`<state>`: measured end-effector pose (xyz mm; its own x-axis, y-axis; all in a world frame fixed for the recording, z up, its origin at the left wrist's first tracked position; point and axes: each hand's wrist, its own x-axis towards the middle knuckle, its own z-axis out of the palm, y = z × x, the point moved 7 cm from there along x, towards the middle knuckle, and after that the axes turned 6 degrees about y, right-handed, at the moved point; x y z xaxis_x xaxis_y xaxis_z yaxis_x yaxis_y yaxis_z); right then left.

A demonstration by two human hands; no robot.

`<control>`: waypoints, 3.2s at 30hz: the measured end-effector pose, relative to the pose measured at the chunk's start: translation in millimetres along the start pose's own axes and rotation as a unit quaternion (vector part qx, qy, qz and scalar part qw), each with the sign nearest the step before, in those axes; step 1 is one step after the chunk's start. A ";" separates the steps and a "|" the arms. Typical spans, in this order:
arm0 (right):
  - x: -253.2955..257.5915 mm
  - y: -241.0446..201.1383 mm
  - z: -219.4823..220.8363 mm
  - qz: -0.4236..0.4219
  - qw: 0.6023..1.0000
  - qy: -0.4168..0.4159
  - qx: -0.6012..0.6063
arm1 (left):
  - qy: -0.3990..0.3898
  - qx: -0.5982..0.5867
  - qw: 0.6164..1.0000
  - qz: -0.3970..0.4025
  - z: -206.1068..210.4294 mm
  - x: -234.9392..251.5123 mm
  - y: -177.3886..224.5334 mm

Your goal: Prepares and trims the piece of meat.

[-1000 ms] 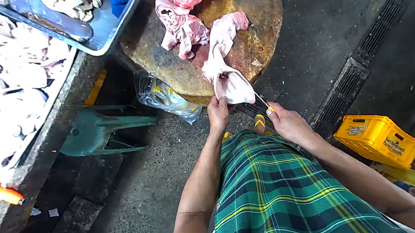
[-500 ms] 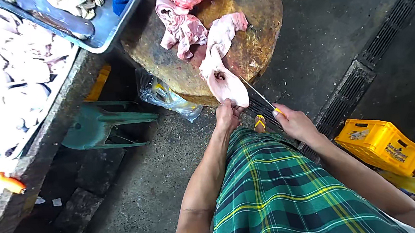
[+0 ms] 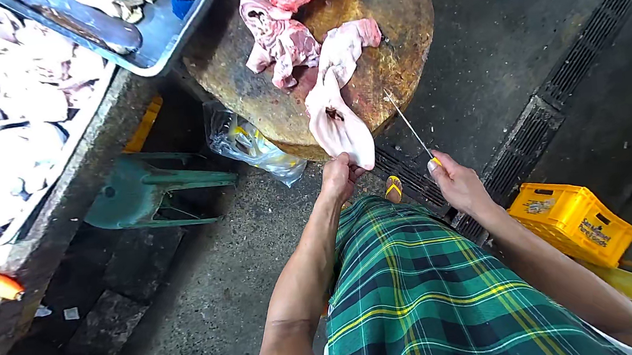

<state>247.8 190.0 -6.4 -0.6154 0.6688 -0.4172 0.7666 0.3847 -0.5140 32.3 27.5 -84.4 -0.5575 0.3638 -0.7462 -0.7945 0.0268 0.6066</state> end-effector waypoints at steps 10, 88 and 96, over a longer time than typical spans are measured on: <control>5.9 -11.4 -15.5 0.030 0.998 0.054 -0.014 | -0.013 0.008 1.000 0.004 -12.9 -2.6 0.4; 21.3 -34.4 103.4 0.131 0.766 -0.005 0.629 | -0.088 0.069 0.994 -0.012 32.2 2.8 -22.4; 36.4 12.2 97.3 0.206 0.771 0.126 0.589 | -0.092 0.050 0.994 -0.016 33.6 -4.9 -19.4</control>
<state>217.0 157.1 -100.7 -0.1946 0.7389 -0.6451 0.0978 -0.6398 -0.7623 58.6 56.5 -83.3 -0.4719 0.5245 -0.7087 -0.7783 0.1299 0.6143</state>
